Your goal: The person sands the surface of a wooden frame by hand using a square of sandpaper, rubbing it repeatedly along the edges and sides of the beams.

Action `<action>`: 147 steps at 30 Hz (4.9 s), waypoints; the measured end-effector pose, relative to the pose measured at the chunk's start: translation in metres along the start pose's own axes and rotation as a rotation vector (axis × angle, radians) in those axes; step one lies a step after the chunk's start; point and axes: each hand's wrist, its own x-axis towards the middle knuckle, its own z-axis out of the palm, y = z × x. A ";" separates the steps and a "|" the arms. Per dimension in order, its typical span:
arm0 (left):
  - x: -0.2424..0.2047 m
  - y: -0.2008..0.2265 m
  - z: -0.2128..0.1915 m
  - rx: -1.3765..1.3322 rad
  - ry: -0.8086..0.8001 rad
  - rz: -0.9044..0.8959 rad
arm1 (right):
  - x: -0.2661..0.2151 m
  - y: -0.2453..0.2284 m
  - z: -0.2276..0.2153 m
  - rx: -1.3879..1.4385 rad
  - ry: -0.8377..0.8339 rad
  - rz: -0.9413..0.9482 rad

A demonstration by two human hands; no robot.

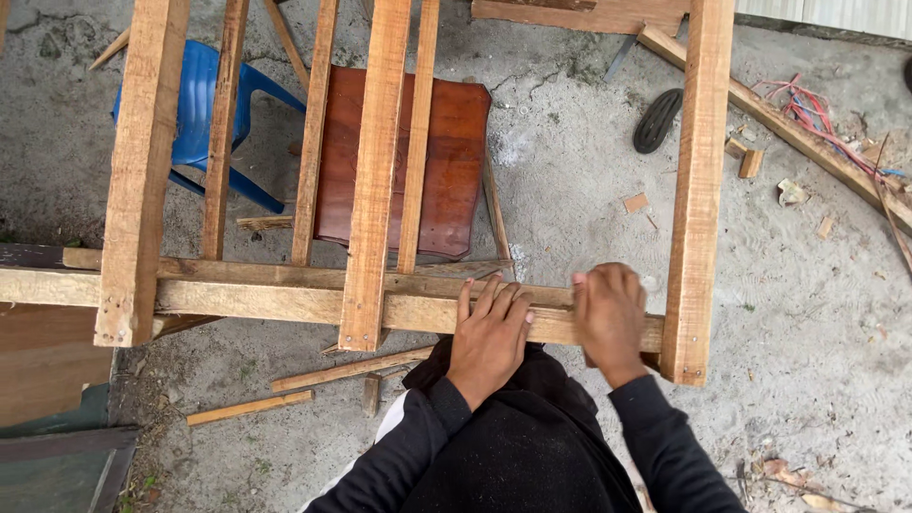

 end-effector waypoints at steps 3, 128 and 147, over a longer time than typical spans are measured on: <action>0.002 -0.002 0.000 0.009 -0.010 0.036 | -0.001 0.007 0.002 -0.046 0.029 0.154; -0.012 -0.070 -0.086 -0.163 -0.010 -0.057 | 0.018 -0.144 0.047 0.156 0.134 -0.140; -0.026 -0.119 -0.124 -0.287 0.095 -0.027 | 0.029 -0.141 0.060 -0.094 -0.140 0.199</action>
